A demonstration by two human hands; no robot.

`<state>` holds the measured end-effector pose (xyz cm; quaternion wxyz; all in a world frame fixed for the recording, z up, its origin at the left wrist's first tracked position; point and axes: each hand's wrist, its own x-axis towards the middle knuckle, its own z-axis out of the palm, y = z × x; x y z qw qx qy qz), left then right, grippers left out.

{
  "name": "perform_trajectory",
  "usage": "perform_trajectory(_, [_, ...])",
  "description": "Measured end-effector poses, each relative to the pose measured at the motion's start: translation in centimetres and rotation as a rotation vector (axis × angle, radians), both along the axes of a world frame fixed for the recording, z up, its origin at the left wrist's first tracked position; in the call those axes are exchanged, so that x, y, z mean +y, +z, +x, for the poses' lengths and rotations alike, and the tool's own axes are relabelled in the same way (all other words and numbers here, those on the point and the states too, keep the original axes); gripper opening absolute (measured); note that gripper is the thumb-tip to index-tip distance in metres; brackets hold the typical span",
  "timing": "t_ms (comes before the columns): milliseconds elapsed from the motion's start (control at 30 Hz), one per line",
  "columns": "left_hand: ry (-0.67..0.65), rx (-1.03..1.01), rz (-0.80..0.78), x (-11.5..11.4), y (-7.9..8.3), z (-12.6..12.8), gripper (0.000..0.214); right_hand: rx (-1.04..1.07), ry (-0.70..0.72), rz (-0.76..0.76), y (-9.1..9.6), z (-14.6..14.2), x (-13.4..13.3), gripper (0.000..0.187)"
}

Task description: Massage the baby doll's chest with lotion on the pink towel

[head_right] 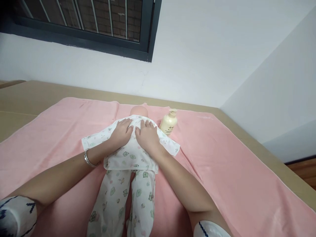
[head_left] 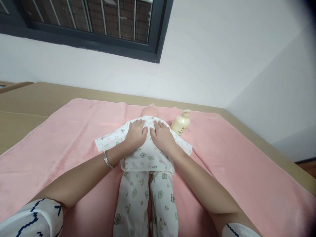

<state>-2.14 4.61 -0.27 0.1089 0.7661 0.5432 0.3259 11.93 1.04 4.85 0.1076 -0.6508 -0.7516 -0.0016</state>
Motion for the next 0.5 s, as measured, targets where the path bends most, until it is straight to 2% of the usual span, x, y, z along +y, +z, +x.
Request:
perform_trajectory(133, [-0.01, 0.014, 0.021, 0.1, 0.0, -0.1, 0.048, -0.022, 0.002, -0.02, 0.1, -0.5, -0.7, 0.057])
perform_trajectory(233, [0.002, 0.052, 0.025, -0.1, 0.2, 0.0, 0.048, 0.036, 0.032, -0.03, 0.4, 0.1, -0.2, 0.055])
perform_trajectory(400, [0.032, 0.124, 0.074, -1.9, 0.5, 0.5, 0.047, 0.213, 0.15, -0.059, 1.2, 2.1, 1.1, 0.045])
perform_trajectory(500, [0.014, 0.172, 0.144, -3.1, 0.5, 0.8, 0.047, 0.22, 0.163, -0.052, 1.2, 2.4, 1.4, 0.04])
